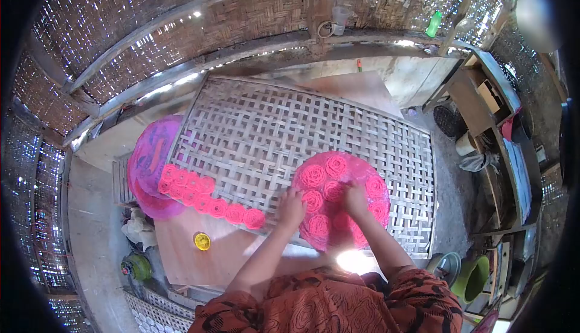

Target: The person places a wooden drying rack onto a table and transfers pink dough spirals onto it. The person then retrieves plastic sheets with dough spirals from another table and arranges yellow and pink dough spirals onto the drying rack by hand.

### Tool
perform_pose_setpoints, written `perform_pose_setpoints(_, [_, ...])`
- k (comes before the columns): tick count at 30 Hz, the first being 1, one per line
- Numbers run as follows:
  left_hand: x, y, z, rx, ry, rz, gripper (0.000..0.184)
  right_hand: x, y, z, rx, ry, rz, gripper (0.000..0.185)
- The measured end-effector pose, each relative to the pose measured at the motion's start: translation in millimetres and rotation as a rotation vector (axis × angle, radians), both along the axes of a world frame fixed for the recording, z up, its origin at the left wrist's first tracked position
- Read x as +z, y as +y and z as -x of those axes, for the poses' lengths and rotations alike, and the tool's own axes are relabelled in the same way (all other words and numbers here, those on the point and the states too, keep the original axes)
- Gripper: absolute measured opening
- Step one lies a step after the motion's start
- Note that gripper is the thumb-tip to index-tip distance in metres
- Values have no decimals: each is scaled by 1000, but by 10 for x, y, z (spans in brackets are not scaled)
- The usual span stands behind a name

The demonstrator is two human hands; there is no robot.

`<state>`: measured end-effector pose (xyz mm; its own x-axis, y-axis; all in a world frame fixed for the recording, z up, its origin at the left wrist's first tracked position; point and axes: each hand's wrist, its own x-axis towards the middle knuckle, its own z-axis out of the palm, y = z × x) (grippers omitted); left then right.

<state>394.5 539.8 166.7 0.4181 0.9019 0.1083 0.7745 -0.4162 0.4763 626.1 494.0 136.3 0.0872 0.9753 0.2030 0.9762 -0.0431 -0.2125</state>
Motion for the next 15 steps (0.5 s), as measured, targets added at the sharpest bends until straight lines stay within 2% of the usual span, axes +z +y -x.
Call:
perform_pose_setpoints(2, [-11, -2, -41, 2, -8, 27, 31, -15, 9, 17, -65, 207, -37, 25])
perform_pose_setpoints(3, [-14, -12, -50, 5, -14, 62, 28, -25, 23, 2, -63, 210, -40, 25])
perform_pose_setpoints(5, [-36, 4, -84, 27, -49, 109, 26, -95, 86, -26, -261, 525, 170, 23])
perform_pose_setpoints(6, [-48, 10, -101, 45, -86, 158, 24, -151, 108, -32, -260, 527, 170, 23])
perform_pose_setpoints(8, [-58, -8, -131, 57, -129, 158, 22, -200, 135, -10, -317, 782, 62, 26])
perform_pose_setpoints(9, [-52, -20, -140, 73, -176, 159, 20, -176, 129, -16, -316, 782, 63, 26])
perform_pose_setpoints(10, [-41, -24, -144, 77, -179, 154, 20, -134, 147, -47, -288, 659, 160, 26])
perform_pose_setpoints(11, [-52, -43, -137, 37, -181, 1, 19, -147, 178, -86, -256, 532, 257, 26])
perform_pose_setpoints(12, [-70, -79, -123, 2, -180, -149, 18, -172, 175, -88, -242, 525, 260, 26])
perform_pose_setpoints(13, [-93, -117, -105, 19, -184, -149, 18, -203, 150, -72, -194, 523, 116, 26])
perform_pose_setpoints(14, [-180, -157, -82, -43, -325, -51, 17, -243, 159, -67, -142, 523, -26, 26])
perform_pose_setpoints(15, [-121, -167, -47, -100, -467, 42, 16, -119, 181, -41, -116, 520, -18, 26])
